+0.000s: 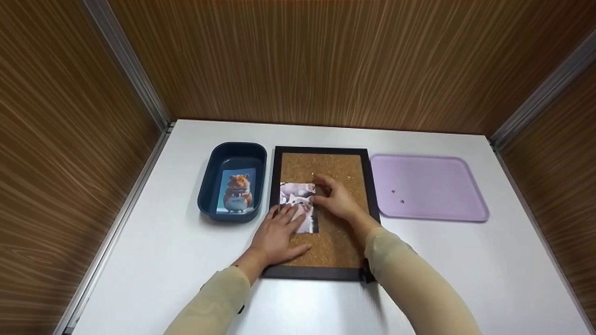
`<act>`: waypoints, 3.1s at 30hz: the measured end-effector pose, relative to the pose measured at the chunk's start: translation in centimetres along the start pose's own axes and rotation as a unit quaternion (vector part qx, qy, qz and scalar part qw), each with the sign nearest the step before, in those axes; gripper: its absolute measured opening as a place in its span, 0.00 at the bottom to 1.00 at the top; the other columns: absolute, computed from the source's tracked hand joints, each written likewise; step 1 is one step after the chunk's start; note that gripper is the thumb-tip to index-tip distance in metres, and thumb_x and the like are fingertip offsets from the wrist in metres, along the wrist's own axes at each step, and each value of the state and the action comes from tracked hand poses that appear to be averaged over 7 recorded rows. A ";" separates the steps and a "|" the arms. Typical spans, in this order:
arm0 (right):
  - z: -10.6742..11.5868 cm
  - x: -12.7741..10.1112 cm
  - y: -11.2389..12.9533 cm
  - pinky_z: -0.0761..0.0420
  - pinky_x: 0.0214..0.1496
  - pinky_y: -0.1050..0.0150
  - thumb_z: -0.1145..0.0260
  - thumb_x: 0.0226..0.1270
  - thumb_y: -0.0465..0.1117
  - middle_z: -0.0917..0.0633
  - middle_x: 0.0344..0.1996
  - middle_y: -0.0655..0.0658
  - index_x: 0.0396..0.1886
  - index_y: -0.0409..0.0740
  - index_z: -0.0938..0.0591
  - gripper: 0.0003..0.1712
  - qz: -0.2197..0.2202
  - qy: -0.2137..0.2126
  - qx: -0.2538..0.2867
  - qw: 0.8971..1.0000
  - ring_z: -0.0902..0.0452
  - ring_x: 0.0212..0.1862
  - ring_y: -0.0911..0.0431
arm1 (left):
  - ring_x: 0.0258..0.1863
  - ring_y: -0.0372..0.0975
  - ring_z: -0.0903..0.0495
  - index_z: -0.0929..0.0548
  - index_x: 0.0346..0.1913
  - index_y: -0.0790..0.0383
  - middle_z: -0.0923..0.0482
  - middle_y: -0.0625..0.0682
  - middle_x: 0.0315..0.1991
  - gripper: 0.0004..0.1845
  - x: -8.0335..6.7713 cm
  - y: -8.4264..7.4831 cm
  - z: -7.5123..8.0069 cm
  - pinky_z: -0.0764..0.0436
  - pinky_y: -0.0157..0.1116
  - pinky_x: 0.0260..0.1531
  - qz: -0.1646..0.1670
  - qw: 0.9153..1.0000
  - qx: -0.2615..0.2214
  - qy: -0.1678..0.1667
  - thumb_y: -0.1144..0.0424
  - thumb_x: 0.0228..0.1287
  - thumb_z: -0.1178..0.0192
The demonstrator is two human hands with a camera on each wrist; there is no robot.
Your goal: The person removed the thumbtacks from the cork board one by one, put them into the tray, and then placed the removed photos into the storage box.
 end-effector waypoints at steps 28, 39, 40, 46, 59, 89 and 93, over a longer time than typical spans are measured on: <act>-0.5 -0.7 0.6 0.16 0.61 0.53 0.29 0.67 0.25 0.21 0.65 0.28 0.77 0.31 0.31 0.39 -0.017 -0.026 0.117 0.993 0.18 0.61 0.35 | 0.81 0.49 0.39 0.31 0.81 0.49 0.38 0.55 0.82 0.48 0.1 -0.1 0.0 0.48 0.54 0.80 0.003 1.000 0.001 -0.001 0.22 0.68 0.51; -0.7 -1.4 0.6 0.16 0.59 0.59 0.29 0.67 0.25 0.20 0.63 0.24 0.75 0.27 0.30 0.37 0.003 -0.004 0.113 0.994 0.19 0.61 0.32 | 0.81 0.49 0.39 0.32 0.82 0.49 0.37 0.54 0.82 0.48 0.0 -0.1 0.0 0.47 0.54 0.80 0.002 1.000 0.008 -0.008 0.22 0.69 0.51; -0.7 -1.4 0.5 0.16 0.59 0.59 0.29 0.67 0.25 0.20 0.63 0.25 0.75 0.28 0.30 0.37 0.002 -0.001 0.113 0.994 0.19 0.61 0.32 | 0.81 0.49 0.39 0.32 0.82 0.49 0.37 0.54 0.82 0.48 0.0 -0.1 0.0 0.47 0.54 0.80 0.001 1.000 0.010 -0.009 0.22 0.69 0.51; -0.7 -1.9 0.2 0.16 0.58 0.59 0.29 0.69 0.26 0.19 0.61 0.25 0.75 0.30 0.28 0.36 -0.003 0.012 0.112 0.994 0.19 0.61 0.33 | 0.81 0.49 0.39 0.33 0.82 0.48 0.37 0.54 0.82 0.48 0.1 -0.1 -0.1 0.47 0.54 0.80 0.001 1.000 0.013 -0.007 0.22 0.69 0.51; -0.8 -2.7 -0.2 0.18 0.63 0.57 0.28 0.70 0.29 0.19 0.64 0.29 0.77 0.33 0.28 0.37 -0.002 0.037 0.091 0.995 0.20 0.64 0.36 | 0.81 0.49 0.41 0.37 0.84 0.47 0.39 0.54 0.82 0.50 0.1 -0.1 -0.1 0.50 0.54 0.81 0.002 1.000 0.007 0.000 0.21 0.68 0.52; -1.3 -3.2 -0.2 0.19 0.55 0.68 0.28 0.65 0.22 0.19 0.58 0.21 0.72 0.21 0.30 0.37 0.022 0.022 0.069 0.997 0.20 0.59 0.28 | 0.81 0.49 0.40 0.34 0.83 0.48 0.38 0.54 0.82 0.49 0.1 -0.3 -0.1 0.48 0.55 0.80 -0.003 1.000 0.004 -0.005 0.22 0.69 0.51; -1.3 -3.1 -0.5 0.19 0.54 0.68 0.26 0.64 0.24 0.17 0.56 0.25 0.72 0.25 0.27 0.36 0.031 0.020 0.061 0.997 0.17 0.58 0.32 | 0.81 0.49 0.39 0.34 0.83 0.48 0.37 0.54 0.82 0.48 0.0 -0.3 0.0 0.47 0.55 0.80 -0.005 1.000 0.010 -0.007 0.22 0.69 0.50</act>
Point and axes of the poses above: each hand's wrist, its own x-axis towards the middle knuckle, its own z-axis out of the back of the hand, y = z × x, the point moved 5 cm from there along x, towards the middle knuckle
